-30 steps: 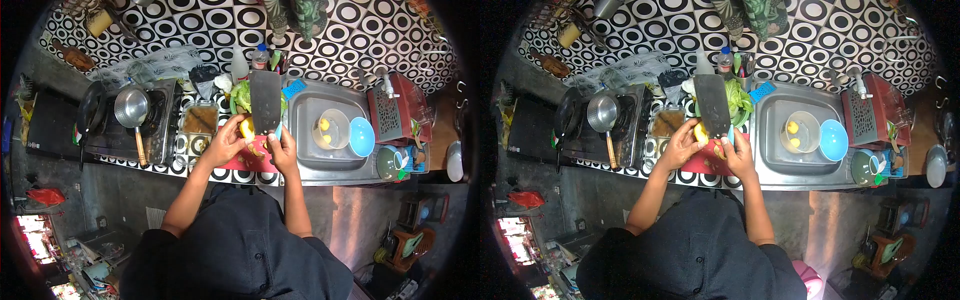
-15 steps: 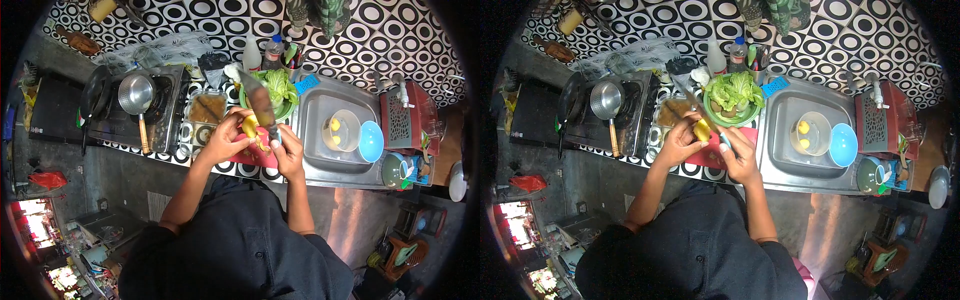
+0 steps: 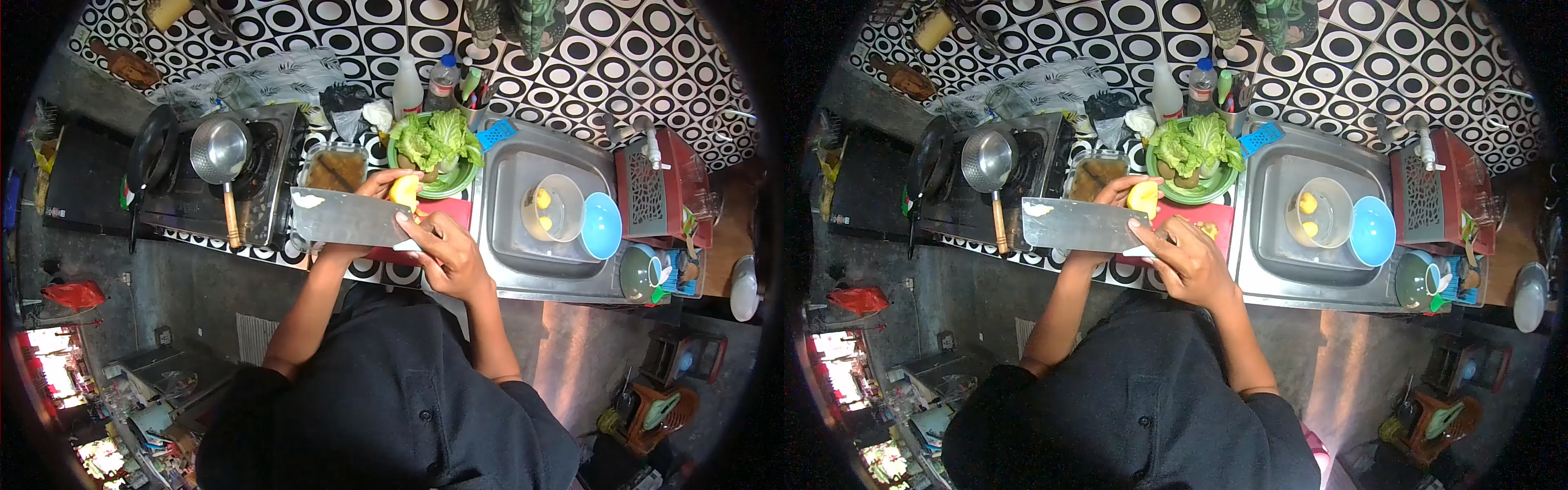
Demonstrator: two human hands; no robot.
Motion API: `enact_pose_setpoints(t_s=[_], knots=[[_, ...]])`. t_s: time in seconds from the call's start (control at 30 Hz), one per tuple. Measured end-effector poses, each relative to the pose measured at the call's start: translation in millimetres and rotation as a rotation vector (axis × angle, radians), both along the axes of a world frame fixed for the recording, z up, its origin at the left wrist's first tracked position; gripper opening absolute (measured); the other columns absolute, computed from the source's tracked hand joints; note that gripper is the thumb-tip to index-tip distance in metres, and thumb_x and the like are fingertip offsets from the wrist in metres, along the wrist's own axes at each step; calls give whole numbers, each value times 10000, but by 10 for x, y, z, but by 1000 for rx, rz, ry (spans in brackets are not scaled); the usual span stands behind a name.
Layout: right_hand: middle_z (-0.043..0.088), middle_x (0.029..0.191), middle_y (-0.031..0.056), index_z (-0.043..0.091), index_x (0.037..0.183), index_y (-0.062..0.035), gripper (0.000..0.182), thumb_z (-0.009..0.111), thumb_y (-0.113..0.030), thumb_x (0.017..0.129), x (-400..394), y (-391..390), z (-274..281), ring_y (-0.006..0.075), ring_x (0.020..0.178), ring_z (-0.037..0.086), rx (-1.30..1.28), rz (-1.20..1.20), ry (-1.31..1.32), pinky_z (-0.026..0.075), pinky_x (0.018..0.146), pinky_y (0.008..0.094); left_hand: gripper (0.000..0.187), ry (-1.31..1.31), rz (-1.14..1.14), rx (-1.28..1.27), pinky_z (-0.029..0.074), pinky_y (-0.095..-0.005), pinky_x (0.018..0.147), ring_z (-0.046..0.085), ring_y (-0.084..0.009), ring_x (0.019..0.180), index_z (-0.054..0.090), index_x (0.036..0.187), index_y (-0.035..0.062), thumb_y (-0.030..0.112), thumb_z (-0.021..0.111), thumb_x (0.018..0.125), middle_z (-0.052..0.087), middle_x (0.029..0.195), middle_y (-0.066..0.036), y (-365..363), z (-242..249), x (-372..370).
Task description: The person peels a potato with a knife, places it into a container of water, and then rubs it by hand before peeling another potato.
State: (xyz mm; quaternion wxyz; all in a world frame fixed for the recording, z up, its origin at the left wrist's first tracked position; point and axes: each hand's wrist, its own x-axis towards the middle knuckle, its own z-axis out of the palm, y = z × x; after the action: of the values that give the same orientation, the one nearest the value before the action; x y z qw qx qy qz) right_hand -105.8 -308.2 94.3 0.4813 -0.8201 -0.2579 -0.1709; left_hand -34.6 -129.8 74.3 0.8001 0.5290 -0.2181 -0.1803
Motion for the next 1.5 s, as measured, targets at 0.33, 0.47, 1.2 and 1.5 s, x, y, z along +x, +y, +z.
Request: enact_pose_setpoints(t_s=[0.33,0.47,1.2,1.5], knots=[[429,741,96,573,1320,-137,654,617,9,684,-19,21,2,257,658,479,-19,6,14,410,596,365,488,-115,43,-64,453,-357,1009,545,-259,1192,425,1338,8,156,604,909,480,1364,-227,4,-96,-21],[434,746,97,573,1321,-142,659,619,23,685,-18,31,7,254,657,479,-14,4,19,411,596,363,494,-142,45,-39,450,-357,1012,546,-249,1188,429,1331,3,143,622,897,488,1356,-221,5,-92,-35],[457,769,96,580,1312,-181,640,650,6,704,-3,23,-45,255,674,506,-52,-95,0,423,582,366,487,-423,224,339,462,-344,978,584,-203,1118,439,1326,-9,144,622,901,554,1284,-154,-18,-80,-74],[459,772,105,589,1297,-149,627,636,26,696,48,58,-38,260,667,506,-49,-76,-3,436,602,360,500,-374,218,312,467,-340,972,585,-209,1123,443,1327,-14,118,636,884,562,1279,-148,101,-104,-8]])
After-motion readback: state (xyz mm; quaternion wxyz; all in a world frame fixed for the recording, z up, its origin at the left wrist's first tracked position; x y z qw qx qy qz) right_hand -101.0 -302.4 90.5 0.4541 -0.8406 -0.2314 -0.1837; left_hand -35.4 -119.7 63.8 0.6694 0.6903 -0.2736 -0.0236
